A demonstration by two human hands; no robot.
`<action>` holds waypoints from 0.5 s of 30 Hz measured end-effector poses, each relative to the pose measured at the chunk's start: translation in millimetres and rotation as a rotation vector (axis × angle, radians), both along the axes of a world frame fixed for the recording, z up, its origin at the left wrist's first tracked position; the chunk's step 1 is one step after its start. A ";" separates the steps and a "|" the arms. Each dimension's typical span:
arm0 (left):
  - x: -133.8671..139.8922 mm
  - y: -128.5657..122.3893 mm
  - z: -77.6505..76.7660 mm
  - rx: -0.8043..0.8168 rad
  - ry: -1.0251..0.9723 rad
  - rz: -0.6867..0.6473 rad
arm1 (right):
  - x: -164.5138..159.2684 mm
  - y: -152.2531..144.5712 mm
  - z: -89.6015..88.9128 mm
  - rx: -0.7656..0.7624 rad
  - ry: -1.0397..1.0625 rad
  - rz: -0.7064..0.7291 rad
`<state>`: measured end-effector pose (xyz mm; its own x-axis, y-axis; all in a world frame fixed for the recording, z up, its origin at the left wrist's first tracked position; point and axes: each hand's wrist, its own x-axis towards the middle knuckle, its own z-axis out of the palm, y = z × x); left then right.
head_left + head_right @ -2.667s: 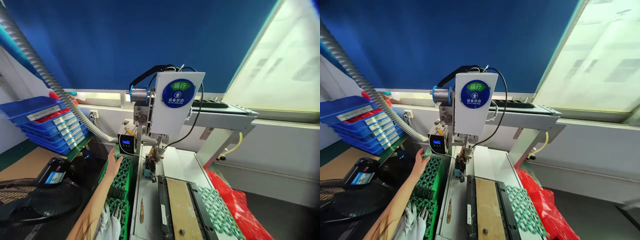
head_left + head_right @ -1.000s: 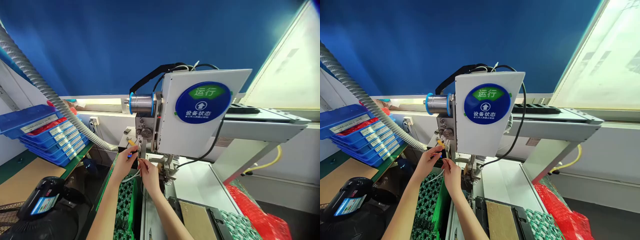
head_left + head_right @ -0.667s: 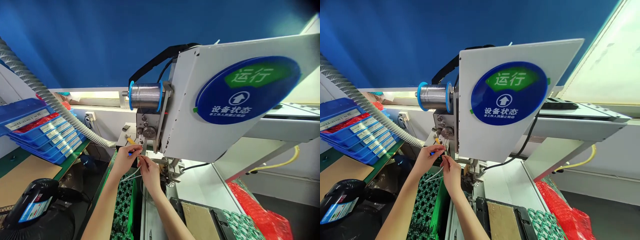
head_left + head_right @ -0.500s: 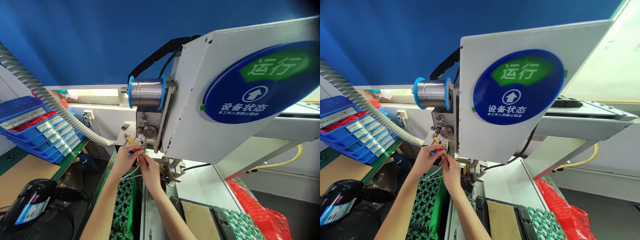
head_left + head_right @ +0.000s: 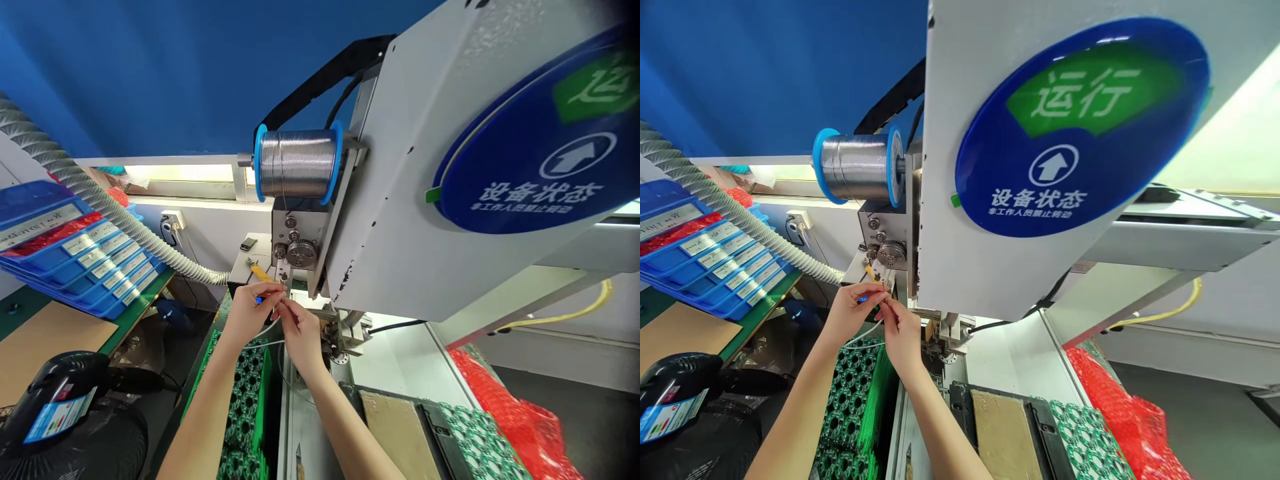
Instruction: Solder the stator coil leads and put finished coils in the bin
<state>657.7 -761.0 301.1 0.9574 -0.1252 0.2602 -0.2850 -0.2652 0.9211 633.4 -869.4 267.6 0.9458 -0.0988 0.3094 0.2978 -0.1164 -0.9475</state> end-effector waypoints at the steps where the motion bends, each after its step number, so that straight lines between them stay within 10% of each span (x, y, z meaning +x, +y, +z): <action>1: 0.2 -0.1 0.0 -0.001 0.000 -0.001 | 0.1 0.0 -0.3 0.000 -0.001 0.000; 15: 0.3 -0.8 -0.8 -0.009 -0.007 0.006 | 0.8 0.2 3.1 -0.030 -0.011 -0.002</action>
<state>658.1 -761.7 300.3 0.9563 -0.1173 0.2677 -0.2897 -0.2591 0.9214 634.2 -869.1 270.7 0.9421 -0.0912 0.3228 0.3081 -0.1454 -0.9402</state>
